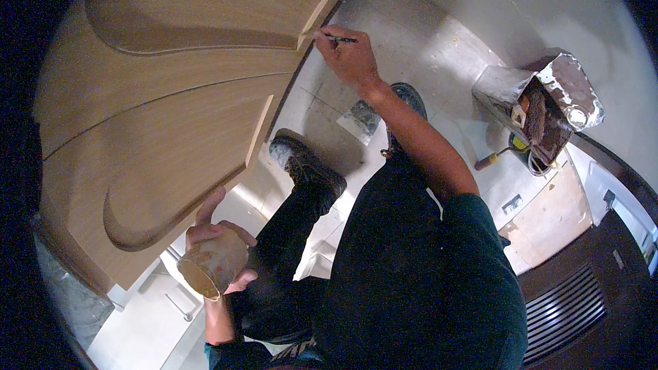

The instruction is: The person paints the recessed decorative lines of a wooden cabinet door using a thin brush, dipping it into a small cup held in their hand.

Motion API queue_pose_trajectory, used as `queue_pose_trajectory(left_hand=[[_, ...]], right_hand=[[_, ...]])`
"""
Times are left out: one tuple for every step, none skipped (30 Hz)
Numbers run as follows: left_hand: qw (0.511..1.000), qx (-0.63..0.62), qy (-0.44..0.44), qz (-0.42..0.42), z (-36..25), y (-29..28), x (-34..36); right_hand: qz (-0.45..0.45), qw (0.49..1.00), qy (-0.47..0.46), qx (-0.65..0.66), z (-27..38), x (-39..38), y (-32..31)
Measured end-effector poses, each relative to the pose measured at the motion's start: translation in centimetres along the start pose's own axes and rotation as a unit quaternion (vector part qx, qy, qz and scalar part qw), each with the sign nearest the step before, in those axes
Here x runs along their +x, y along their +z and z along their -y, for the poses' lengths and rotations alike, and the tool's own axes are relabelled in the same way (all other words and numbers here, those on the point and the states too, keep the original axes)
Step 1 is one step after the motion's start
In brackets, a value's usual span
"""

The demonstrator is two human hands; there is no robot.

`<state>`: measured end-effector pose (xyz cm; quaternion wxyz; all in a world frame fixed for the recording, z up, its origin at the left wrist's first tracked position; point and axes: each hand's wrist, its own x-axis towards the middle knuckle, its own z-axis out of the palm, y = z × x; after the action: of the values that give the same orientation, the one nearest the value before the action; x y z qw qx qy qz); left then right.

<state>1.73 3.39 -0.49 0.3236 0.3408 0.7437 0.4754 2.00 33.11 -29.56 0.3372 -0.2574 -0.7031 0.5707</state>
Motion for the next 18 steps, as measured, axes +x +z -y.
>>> queue_pose_trajectory(left_hand=[[1.0,0.002,0.001,-0.001,0.0,0.0,0.1],[1.0,0.003,0.002,-0.001,0.0,0.1,0.1],[1.0,0.005,0.003,-0.002,0.0,0.1,0.1],[1.0,0.003,0.003,-0.001,0.0,0.1,0.1],[1.0,0.001,0.002,0.001,0.1,0.0,0.1],[1.0,-0.002,0.001,0.002,0.1,0.0,0.0],[1.0,-0.005,-0.002,0.0,0.1,0.0,0.0],[1.0,-0.008,-0.005,-0.002,0.1,0.0,0.0],[1.0,-0.011,-0.008,-0.004,0.1,0.0,-0.1],[1.0,-0.006,-0.009,-0.003,0.1,0.0,0.0],[1.0,-0.001,-0.009,-0.001,0.1,0.0,0.0],[1.0,0.004,-0.01,0.0,0.1,0.0,0.0],[1.0,0.008,-0.004,-0.002,0.0,-0.1,0.0],[1.0,0.012,0.001,-0.003,0.0,-0.1,0.0],[1.0,0.016,0.007,-0.005,-0.1,-0.1,0.0],[1.0,0.019,0.004,-0.004,0.0,-0.1,-0.1],[1.0,0.022,0.0,-0.002,0.1,-0.1,-0.1],[1.0,0.024,-0.003,-0.001,0.2,-0.1,-0.1]], right_hand=[[0.03,0.999,0.033,0.007,0.6,-0.1,-0.2],[0.017,1.0,-0.002,-0.01,0.3,0.0,-0.3],[0.004,0.999,-0.038,-0.026,-0.3,0.2,-0.4],[-0.009,0.996,-0.073,-0.042,-0.2,0.5,-0.7],[-0.015,0.997,-0.057,-0.052,-0.2,1.0,-1.0],[-0.022,0.997,-0.041,-0.061,-0.1,1.6,-1.5],[-0.029,0.997,-0.025,-0.071,0.1,2.2,-2.0],[-0.047,0.996,-0.035,-0.07,-0.2,2.7,-2.3],[-0.065,0.994,-0.045,-0.07,-0.7,3.3,-2.5],[-0.084,0.992,-0.056,-0.069,-1.0,3.8,-2.8],[-0.086,0.992,-0.059,-0.075,-1.2,4.0,-3.2],[-0.089,0.991,-0.062,-0.08,-1.5,4.1,-3.7],[-0.092,0.99,-0.066,-0.082,-1.3,4.4,-3.6],[-0.11,0.99,-0.065,-0.064,-1.1,4.5,-3.4],[-0.128,0.989,-0.064,-0.046,-0.8,4.4,-3.0],[-0.145,0.987,-0.062,-0.032,-0.6,4.1,-3.0],[-0.122,0.99,-0.059,-0.034,-0.4,3.6,-2.8],[-0.1,0.993,-0.056,-0.036,-0.2,3.1,-2.5]])
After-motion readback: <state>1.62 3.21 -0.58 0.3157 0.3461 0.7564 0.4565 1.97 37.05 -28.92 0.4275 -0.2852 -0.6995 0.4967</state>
